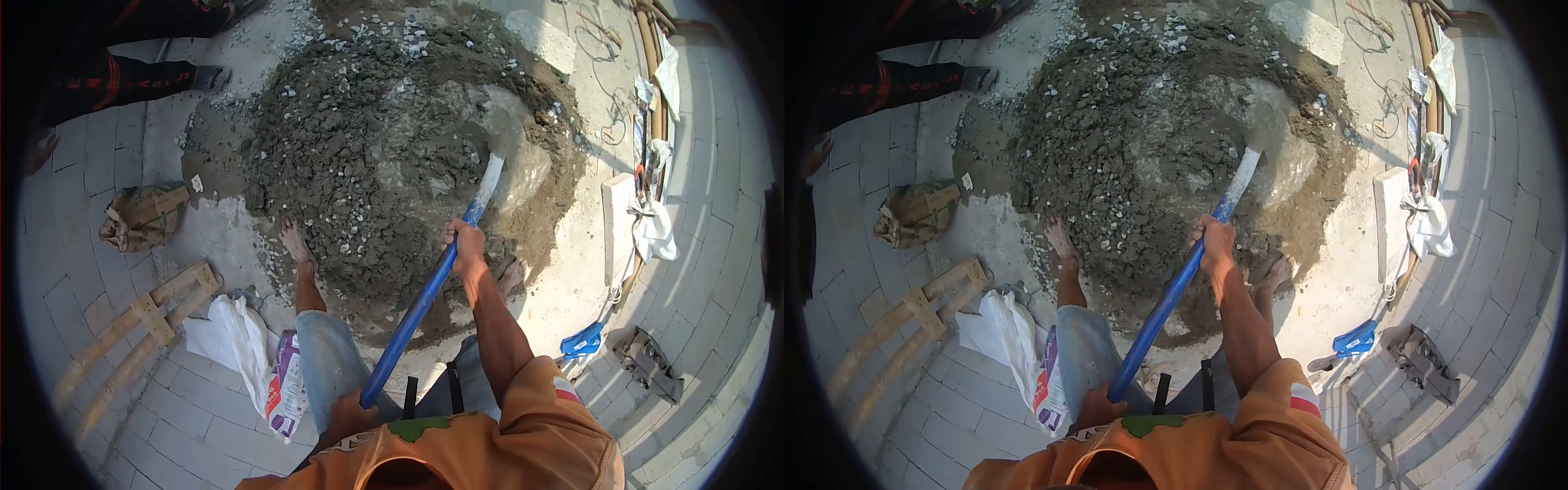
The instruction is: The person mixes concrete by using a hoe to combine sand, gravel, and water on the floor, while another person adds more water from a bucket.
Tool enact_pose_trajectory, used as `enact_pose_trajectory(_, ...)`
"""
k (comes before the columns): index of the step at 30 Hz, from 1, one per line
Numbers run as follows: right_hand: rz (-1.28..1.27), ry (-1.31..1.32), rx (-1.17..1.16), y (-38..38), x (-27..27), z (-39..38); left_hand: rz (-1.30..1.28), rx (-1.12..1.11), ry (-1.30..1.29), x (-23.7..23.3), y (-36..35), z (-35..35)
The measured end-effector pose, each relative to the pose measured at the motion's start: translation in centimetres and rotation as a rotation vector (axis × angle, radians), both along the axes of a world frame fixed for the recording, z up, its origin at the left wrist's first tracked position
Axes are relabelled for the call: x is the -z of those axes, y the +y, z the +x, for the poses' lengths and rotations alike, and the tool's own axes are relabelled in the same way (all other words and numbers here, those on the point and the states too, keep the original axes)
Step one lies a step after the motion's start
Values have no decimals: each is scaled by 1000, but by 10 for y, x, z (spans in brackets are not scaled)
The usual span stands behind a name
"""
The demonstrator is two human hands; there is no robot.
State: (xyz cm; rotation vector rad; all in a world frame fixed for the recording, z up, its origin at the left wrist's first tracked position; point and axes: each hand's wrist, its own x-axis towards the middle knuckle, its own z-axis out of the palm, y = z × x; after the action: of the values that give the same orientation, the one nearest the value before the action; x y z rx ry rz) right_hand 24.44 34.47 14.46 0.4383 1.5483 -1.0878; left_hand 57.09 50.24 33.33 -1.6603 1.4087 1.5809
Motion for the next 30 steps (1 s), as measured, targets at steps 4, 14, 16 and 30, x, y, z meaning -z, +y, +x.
enact_pose_trajectory(4, -127, -258, 297, 66, -34, 46, -304, 262, -75, -49, -22, 70)
enact_pose_trajectory(14, -285, -82, 278, -18, -80, 55, -531, 285, 61, 58, -102, 130)
enact_pose_trajectory(16, -411, 21, 197, -83, -81, 18, -572, 222, 107, 81, -135, 79)
enact_pose_trajectory(30, -96, 423, -709, -136, 63, 141, 557, -902, 170, 8, -41, -3)
